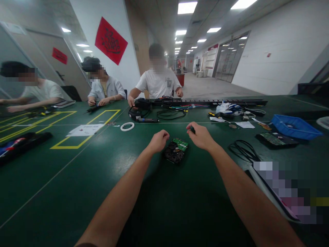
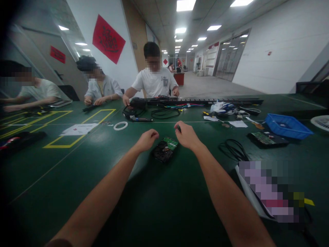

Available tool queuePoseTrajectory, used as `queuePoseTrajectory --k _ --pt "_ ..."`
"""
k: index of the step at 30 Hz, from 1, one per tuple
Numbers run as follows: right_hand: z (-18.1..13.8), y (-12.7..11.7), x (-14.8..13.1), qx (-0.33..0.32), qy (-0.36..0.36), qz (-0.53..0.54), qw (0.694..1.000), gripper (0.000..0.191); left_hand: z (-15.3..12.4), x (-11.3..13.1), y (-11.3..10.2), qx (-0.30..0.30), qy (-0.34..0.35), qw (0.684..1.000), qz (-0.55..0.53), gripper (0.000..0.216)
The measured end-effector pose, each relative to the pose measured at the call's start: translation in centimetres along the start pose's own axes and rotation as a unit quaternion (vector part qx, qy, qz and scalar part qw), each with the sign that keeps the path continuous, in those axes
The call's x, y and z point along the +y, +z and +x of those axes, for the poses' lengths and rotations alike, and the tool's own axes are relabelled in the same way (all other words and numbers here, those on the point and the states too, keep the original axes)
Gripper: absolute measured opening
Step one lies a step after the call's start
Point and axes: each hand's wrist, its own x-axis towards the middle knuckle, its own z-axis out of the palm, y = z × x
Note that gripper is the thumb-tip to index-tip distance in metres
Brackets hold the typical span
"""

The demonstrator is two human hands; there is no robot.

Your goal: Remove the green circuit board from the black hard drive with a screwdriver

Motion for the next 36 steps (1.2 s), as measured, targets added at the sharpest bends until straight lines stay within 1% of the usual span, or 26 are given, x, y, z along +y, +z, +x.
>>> queuePoseTrajectory --k 2,4,8,10,12,14,17,20,22,25,28,31,36 --pt "-0.1 0.1 -0.8 -0.016 -0.034 0.01 0.999 0.01 -0.4 1.3 -0.8 0.0 0.024 0.999 -0.028 0.014" --pt "-0.2 -0.1 -1.8 -0.032 -0.06 0.029 0.997 0.007 -1.0 2.5 -1.5 0.017 0.051 0.993 -0.102 0.014" --pt "-0.5 -0.9 -3.9 -0.049 -0.075 0.077 0.993 0.01 -2.1 5.1 -2.0 -0.017 0.077 0.966 -0.247 0.02" --pt "-0.6 -1.3 -4.8 -0.033 -0.062 0.093 0.993 0.011 -2.6 6.2 -2.1 -0.014 0.083 0.95 -0.301 0.025" --pt "-0.7 -1.6 -5.3 -0.011 -0.06 0.104 0.993 0.01 -2.9 7.2 -2.1 -0.002 0.07 0.934 -0.351 0.028" --pt "-0.8 -1.7 -5.6 0.008 -0.073 0.107 0.992 0.01 -3.1 7.8 -2.2 -0.008 0.042 0.912 -0.408 0.028" --pt "-0.7 -1.5 -5.6 0.027 -0.094 0.098 0.99 0.009 -3.2 8.1 -2.1 -0.021 -0.019 0.876 -0.481 0.027" --pt "-0.7 -1.0 -5.3 0.028 -0.111 0.08 0.99 0.007 -3.2 8.1 -1.7 -0.031 -0.072 0.847 -0.525 0.026" --pt "-0.7 -0.7 -5.1 0.03 -0.123 0.066 0.99 0.007 -3.3 8.2 -1.6 -0.023 -0.088 0.846 -0.525 0.026" --pt "-0.8 -0.5 -5.1 0.042 -0.13 0.053 0.989 0.005 -3.4 8.6 -1.6 0.009 -0.091 0.866 -0.491 0.026" --pt "-0.8 -0.7 -5.3 0.046 -0.134 0.047 0.989 0.005 -3.5 9.1 -1.9 0.026 -0.09 0.879 -0.468 0.024" --pt "-0.8 -0.8 -5.3 0.04 -0.141 0.039 0.988 0.005 -3.6 9.2 -2.2 0.024 -0.085 0.883 -0.46 0.023" --pt "-0.7 -0.9 -5.1 0.03 -0.129 0.016 0.991 0.005 -3.6 9.2 -2.3 0.0 -0.092 0.878 -0.469 0.024"
